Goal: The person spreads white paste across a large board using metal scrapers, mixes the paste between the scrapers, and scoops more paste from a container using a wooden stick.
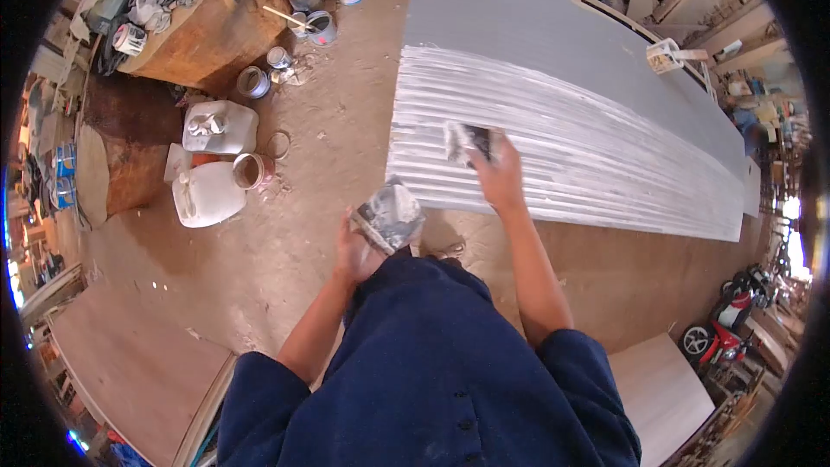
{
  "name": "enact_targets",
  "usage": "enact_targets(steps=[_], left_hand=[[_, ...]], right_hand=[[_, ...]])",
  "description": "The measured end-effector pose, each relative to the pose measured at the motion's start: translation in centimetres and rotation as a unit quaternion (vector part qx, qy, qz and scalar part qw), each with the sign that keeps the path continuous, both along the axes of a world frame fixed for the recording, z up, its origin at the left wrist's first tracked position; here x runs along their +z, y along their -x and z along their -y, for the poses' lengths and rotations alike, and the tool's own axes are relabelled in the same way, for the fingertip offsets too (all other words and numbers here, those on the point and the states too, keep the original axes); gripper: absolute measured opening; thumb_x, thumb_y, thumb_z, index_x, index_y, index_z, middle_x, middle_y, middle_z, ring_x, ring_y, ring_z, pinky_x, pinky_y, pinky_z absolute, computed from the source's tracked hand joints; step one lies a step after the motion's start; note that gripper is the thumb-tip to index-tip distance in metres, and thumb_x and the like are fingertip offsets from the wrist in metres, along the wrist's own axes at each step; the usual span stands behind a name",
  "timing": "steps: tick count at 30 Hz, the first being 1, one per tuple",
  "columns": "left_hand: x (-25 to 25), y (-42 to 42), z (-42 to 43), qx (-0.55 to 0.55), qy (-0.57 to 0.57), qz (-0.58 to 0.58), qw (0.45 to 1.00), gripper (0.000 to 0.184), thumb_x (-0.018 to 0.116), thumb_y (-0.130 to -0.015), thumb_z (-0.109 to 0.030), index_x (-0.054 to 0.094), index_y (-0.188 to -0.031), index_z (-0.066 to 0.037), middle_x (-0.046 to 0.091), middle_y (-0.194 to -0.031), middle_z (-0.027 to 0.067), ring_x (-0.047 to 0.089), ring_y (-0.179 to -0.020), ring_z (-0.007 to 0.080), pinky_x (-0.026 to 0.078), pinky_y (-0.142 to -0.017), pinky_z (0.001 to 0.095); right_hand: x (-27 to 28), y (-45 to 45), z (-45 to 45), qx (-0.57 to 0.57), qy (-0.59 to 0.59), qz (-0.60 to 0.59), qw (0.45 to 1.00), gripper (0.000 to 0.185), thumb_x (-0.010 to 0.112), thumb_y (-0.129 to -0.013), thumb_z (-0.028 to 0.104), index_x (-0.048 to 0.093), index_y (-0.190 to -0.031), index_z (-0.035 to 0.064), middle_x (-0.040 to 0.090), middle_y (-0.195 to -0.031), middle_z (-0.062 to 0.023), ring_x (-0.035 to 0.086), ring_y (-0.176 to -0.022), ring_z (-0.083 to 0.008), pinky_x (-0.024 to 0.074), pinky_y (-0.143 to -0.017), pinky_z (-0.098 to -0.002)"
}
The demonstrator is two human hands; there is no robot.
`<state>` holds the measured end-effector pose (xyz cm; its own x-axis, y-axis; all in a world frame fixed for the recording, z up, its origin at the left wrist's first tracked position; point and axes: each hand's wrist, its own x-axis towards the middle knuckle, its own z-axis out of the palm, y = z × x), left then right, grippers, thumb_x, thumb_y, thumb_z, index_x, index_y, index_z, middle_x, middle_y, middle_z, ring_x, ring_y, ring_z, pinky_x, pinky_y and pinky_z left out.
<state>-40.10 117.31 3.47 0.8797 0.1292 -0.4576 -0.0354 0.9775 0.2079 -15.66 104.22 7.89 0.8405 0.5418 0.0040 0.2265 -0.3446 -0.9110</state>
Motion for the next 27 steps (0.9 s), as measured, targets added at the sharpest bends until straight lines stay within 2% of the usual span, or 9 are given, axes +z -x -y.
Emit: enact_targets(steps=[1,3,4,7,10,16,18,21,27], left_hand=[[-0.1,0.8,-0.9,0.012,-0.005,0.0,1.0,0.089,0.046,-0.086,-0.069,0.031,-0.149,-0.009,0.036,-0.151,0.0173,0.036,-0.138,0.0385,0.024,-0.115,0.0573],[0.0,2.0,-2.7,0.055,-0.014,-0.005,0.998,0.088,0.045,-0.086,-0.069,0.031,-0.149,-0.009,0.036,-0.151,0.0168,0.035,-0.138,0.0387,0.023,-0.114,0.0597],[0.2,2.7,-3.6,0.076,-0.022,-0.013,0.997,0.088,0.044,-0.086,-0.07,0.03,-0.15,-0.01,0.035,-0.151,0.0165,0.034,-0.139,0.0388,0.023,-0.114,0.061],[0.2,4.9,-5.6,0.138,-0.016,-0.016,0.99,0.088,0.042,-0.086,-0.071,0.029,-0.15,-0.011,0.033,-0.153,0.0161,0.033,-0.139,0.0391,0.022,-0.113,0.0631],[-0.5,6.6,-6.8,0.194,-0.029,-0.037,0.98,0.09,0.04,-0.086,-0.073,0.026,-0.152,-0.013,0.029,-0.155,0.0154,0.031,-0.14,0.04,0.021,-0.112,0.0648],[-1.1,8.7,-7.6,0.222,-0.016,-0.054,0.973,0.089,0.04,-0.086,-0.073,0.027,-0.151,-0.014,0.03,-0.155,0.0141,0.032,-0.14,0.0393,0.023,-0.111,0.0638],[-0.9,8.5,-7.9,0.241,0.02,-0.029,0.97,0.086,0.043,-0.088,-0.068,0.033,-0.147,-0.007,0.038,-0.15,0.0156,0.039,-0.135,0.038,0.026,-0.113,0.0615],[-1.3,8.3,-8.3,0.226,0.01,-0.039,0.973,0.088,0.043,-0.086,-0.072,0.028,-0.151,-0.014,0.031,-0.154,0.014,0.032,-0.14,0.0391,0.023,-0.111,0.0638],[-0.6,6.6,-9.0,0.189,-0.021,-0.004,0.982,0.088,0.042,-0.087,-0.071,0.026,-0.151,-0.013,0.031,-0.154,0.0147,0.033,-0.139,0.0397,0.025,-0.111,0.0638]], right_hand=[[-1.6,-0.1,-2.1,0.035,0.048,0.039,0.998,0.029,0.066,-0.082,0.012,0.065,-0.109,0.0023,0.069,-0.093,-0.0205,0.067,-0.086,-0.0329,0.0512,-0.075,-0.0416],[-5.5,-0.1,-5.5,0.119,0.167,0.114,0.972,0.028,0.061,-0.083,0.01,0.066,-0.11,0.011,0.069,-0.092,-0.0192,0.066,-0.085,-0.0371,0.0518,-0.073,-0.0456],[-7.0,0.2,-7.0,0.122,0.17,0.116,0.971,0.028,0.061,-0.083,0.01,0.066,-0.11,0.011,0.069,-0.092,-0.0192,0.066,-0.085,-0.0371,0.0518,-0.073,-0.0456],[-9.4,0.8,-10.1,0.226,0.297,0.228,0.899,0.024,0.05,-0.087,0.008,0.065,-0.106,0.0104,0.069,-0.092,-0.0152,0.067,-0.086,-0.0324,0.0527,-0.076,-0.0444],[-11.2,1.1,-11.6,0.253,0.293,0.287,0.876,0.023,0.051,-0.086,0.009,0.065,-0.105,0.0081,0.068,-0.085,-0.0134,0.066,-0.081,-0.0325,0.0511,-0.071,-0.0462],[-13.1,3.2,-11.4,0.229,0.236,0.342,0.88,0.022,0.051,-0.085,0.009,0.066,-0.102,0.008,0.065,-0.082,-0.0113,0.064,-0.083,-0.03,0.0468,-0.073,-0.0446],[-12.5,3.2,-10.3,0.238,0.265,0.309,0.882,0.023,0.051,-0.085,0.009,0.066,-0.102,0.0078,0.065,-0.084,-0.0115,0.063,-0.086,-0.0296,0.0462,-0.075,-0.044],[-11.1,2.2,-9.8,0.221,0.317,0.277,0.88,0.023,0.052,-0.085,0.009,0.067,-0.102,0.0079,0.065,-0.086,-0.0116,0.063,-0.088,-0.0294,0.0457,-0.077,-0.0433],[-11.9,2.0,-8.7,0.196,0.295,0.288,0.89,0.024,0.05,-0.086,0.009,0.069,-0.101,0.0102,0.066,-0.088,-0.0114,0.063,-0.09,-0.0293,0.047,-0.08,-0.0438]])
